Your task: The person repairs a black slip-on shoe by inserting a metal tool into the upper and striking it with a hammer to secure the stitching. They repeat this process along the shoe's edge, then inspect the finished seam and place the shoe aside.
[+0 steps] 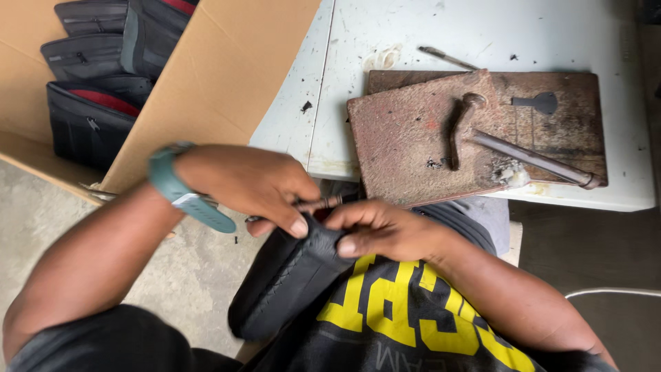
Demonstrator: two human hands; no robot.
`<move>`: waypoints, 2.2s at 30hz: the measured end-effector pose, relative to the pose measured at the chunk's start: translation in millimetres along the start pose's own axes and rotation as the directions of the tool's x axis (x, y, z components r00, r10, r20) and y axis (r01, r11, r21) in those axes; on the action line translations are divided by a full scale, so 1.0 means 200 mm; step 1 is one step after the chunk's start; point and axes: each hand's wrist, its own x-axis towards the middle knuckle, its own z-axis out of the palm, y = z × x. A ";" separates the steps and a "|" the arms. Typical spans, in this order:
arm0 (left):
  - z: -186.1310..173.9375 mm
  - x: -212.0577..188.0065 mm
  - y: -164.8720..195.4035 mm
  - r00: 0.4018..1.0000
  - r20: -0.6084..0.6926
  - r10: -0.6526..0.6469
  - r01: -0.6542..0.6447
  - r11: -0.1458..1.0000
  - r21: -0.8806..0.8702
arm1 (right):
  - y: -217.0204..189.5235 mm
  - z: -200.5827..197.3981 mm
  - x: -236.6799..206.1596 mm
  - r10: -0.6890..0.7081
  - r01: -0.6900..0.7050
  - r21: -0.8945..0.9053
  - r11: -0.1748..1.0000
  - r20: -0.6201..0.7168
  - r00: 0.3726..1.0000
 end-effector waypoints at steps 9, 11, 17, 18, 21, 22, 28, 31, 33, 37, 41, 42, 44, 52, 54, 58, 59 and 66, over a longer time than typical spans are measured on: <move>-0.26 -0.20 0.42 0.615 -0.628 0.477 0.043 0.775 0.631 | -0.88 -0.22 -0.19 -0.566 -0.024 -0.934 0.357 -0.236 0.790; -0.33 -0.19 0.50 0.417 -0.546 0.727 -0.081 0.628 0.774 | -0.99 -0.23 -0.21 -0.629 -0.068 -0.965 0.254 -0.218 0.746; -0.55 -0.12 0.68 0.570 -0.649 0.503 -0.063 0.815 0.577 | -1.07 -0.36 -0.30 -0.646 0.019 -0.857 0.514 -0.373 0.666; -0.57 -0.10 0.69 0.586 -0.642 0.495 -0.074 0.821 0.566 | -1.06 -0.39 -0.32 -0.628 0.040 -0.821 0.569 -0.403 0.666; -0.61 -0.03 0.71 0.626 -0.622 0.470 -0.104 0.841 0.530 | -1.00 -0.47 -0.34 -0.524 0.006 -0.691 0.723 -0.543 0.657; -0.62 -0.01 0.70 0.636 -0.616 0.465 -0.114 0.846 0.521 | -0.98 -0.50 -0.34 -0.514 0.013 -0.675 0.738 -0.549 0.659; -0.67 0.15 0.66 0.718 -0.571 0.398 -0.172 0.896 0.409 | -0.85 -0.62 -0.37 -0.421 0.069 -0.527 0.847 -0.586 0.692; -0.67 0.23 0.63 0.726 -0.536 0.431 -0.174 0.869 0.464 | -0.77 -0.67 -0.39 -0.365 0.070 -0.454 0.888 -0.606 0.706; -0.68 0.28 0.60 0.729 -0.516 0.450 -0.176 0.852 0.494 | -0.71 -0.70 -0.40 -0.335 0.030 -0.450 0.892 -0.615 0.714; -0.66 0.36 0.56 0.751 -0.498 0.434 -0.208 0.871 0.445 | -0.62 -0.74 -0.41 -0.292 0.085 -0.346 0.935 -0.608 0.738; -0.63 0.40 0.54 0.777 -0.484 0.403 -0.255 0.904 0.343 | -0.55 -0.76 -0.41 -0.253 0.192 -0.166 0.967 -0.585 0.771; -0.62 0.41 0.54 0.775 -0.493 0.394 -0.237 0.906 0.352 | -0.53 -0.77 -0.41 -0.246 0.223 -0.113 0.968 -0.578 0.778; -0.60 0.41 0.54 0.773 -0.511 0.376 -0.198 0.908 0.369 | -0.51 -0.77 -0.42 -0.245 0.202 -0.139 0.970 -0.534 0.809; -0.50 0.38 0.53 0.769 -0.500 0.398 -0.156 0.876 0.456 | -0.41 -0.71 -0.42 -0.226 0.190 -0.124 0.974 -0.464 0.857; -0.49 0.38 0.53 0.767 -0.494 0.409 -0.174 0.874 0.454 | -0.39 -0.70 -0.42 -0.247 0.204 -0.141 0.969 -0.469 0.848; -0.46 0.36 0.53 0.771 -0.474 0.425 -0.202 0.870 0.450 | -0.35 -0.69 -0.41 -0.257 0.249 -0.072 0.966 -0.383 0.887; -0.46 0.36 0.53 0.774 -0.466 0.430 -0.210 0.867 0.451 | -0.34 -0.69 -0.41 -0.264 0.260 -0.061 0.964 -0.367 0.892; -0.43 0.38 0.50 0.794 -0.473 0.382 -0.154 0.879 0.451 | -0.28 -0.67 -0.41 -0.264 0.246 -0.096 0.965 -0.397 0.879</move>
